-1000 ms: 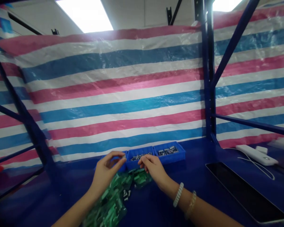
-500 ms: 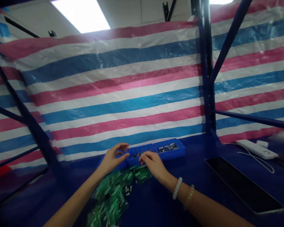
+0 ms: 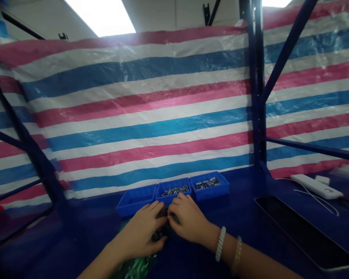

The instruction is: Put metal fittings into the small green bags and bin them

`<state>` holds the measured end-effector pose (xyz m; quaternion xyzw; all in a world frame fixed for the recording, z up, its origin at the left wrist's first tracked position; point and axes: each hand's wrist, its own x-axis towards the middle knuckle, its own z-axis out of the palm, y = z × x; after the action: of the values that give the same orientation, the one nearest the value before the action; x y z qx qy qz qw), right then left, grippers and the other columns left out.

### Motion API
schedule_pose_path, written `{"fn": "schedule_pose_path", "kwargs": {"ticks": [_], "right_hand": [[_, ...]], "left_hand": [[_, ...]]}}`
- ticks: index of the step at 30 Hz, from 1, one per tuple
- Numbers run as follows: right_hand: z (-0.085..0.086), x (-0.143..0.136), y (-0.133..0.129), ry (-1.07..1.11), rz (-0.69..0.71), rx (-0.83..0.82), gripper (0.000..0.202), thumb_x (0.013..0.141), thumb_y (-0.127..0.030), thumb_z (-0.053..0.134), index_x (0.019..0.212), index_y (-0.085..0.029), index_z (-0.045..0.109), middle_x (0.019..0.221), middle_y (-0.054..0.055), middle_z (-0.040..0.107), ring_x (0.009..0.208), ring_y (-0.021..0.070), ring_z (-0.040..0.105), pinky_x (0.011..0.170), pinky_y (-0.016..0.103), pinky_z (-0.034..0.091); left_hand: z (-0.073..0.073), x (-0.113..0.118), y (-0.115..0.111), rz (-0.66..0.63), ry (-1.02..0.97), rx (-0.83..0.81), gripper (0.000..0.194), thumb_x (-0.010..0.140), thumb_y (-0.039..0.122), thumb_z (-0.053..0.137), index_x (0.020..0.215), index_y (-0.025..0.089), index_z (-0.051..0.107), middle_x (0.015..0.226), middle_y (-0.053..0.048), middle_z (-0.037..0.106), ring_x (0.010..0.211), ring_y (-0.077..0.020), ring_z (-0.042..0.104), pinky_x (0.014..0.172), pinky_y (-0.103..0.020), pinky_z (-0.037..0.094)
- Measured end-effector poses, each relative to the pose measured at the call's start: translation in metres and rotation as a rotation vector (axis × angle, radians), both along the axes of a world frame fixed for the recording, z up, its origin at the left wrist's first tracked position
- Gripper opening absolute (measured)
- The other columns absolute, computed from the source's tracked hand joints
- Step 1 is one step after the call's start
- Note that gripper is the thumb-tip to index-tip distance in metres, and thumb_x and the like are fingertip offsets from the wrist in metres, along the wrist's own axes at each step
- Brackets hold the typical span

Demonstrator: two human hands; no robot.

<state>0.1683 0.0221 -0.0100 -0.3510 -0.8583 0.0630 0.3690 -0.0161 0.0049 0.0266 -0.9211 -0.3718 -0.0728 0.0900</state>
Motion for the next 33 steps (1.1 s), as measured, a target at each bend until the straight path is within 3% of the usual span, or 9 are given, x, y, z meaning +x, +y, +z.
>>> {"fn": "schedule_pose_path", "kwargs": {"ticks": [6,11,15,18,20,25,33], "right_hand": [[0.003,0.001,0.001,0.021,-0.034,0.037,0.012,0.082,-0.009,0.054,0.075,-0.017,0.059,0.077,0.003,0.061,0.085,0.0199,0.05,0.077,0.034,0.037],[0.006,0.003,0.007,0.189,-0.021,0.003,0.013,0.081,-0.01,0.053,0.072,-0.017,0.061,0.074,0.002,0.062,0.08,0.019,0.053,0.078,0.035,0.039],[0.01,0.003,0.011,0.505,0.078,-0.298,0.012,0.082,-0.023,0.056,0.073,-0.016,0.062,0.07,0.002,0.061,0.067,0.0164,0.055,0.064,0.029,0.041],[0.012,0.001,0.012,0.643,0.224,-0.566,0.021,0.081,-0.035,0.06,0.073,-0.016,0.063,0.065,0.001,0.06,0.061,0.0141,0.054,0.058,0.026,0.041],[0.012,-0.001,0.011,0.68,0.271,-0.636,0.029,0.081,-0.043,0.061,0.07,-0.016,0.063,0.062,0.0,0.058,0.058,0.0129,0.053,0.056,0.025,0.041],[0.009,-0.005,0.007,0.728,0.317,-0.7,0.047,0.082,-0.058,0.057,0.064,-0.015,0.062,0.059,0.001,0.058,0.054,0.0111,0.051,0.054,0.025,0.041],[0.008,-0.005,0.004,0.733,0.328,-0.638,0.029,0.075,-0.044,0.072,0.069,-0.016,0.066,0.064,-0.001,0.061,0.059,0.0104,0.052,0.059,0.024,0.041]], "left_hand": [[-0.019,0.006,0.01,0.039,0.03,0.052,0.019,0.075,0.031,0.07,0.086,0.015,0.068,0.096,-0.01,0.062,0.091,-0.0303,0.057,0.075,-0.042,0.047],[-0.01,-0.002,0.011,0.001,-0.127,-0.048,0.013,0.074,0.026,0.072,0.082,0.018,0.066,0.091,-0.006,0.063,0.086,-0.0247,0.059,0.073,-0.036,0.049],[0.003,-0.003,0.006,-0.057,-0.526,-0.192,0.012,0.078,0.014,0.066,0.088,0.02,0.063,0.086,-0.002,0.066,0.082,-0.018,0.062,0.074,-0.031,0.05],[0.005,0.002,0.003,-0.047,-0.76,-0.281,0.013,0.077,0.01,0.063,0.087,0.02,0.064,0.083,-0.001,0.069,0.076,-0.016,0.064,0.073,-0.03,0.052],[0.002,0.006,0.001,-0.048,-0.844,-0.272,0.014,0.077,0.01,0.063,0.087,0.019,0.066,0.083,-0.002,0.069,0.077,-0.0168,0.065,0.073,-0.031,0.053],[-0.004,0.009,-0.001,-0.082,-1.005,-0.175,0.012,0.078,0.011,0.061,0.085,0.019,0.068,0.085,-0.005,0.066,0.077,-0.0172,0.064,0.07,-0.03,0.054],[-0.01,0.009,-0.002,-0.064,-1.101,-0.111,0.02,0.076,0.009,0.061,0.093,0.021,0.06,0.081,0.0,0.062,0.073,-0.0147,0.062,0.068,-0.028,0.054]]}}
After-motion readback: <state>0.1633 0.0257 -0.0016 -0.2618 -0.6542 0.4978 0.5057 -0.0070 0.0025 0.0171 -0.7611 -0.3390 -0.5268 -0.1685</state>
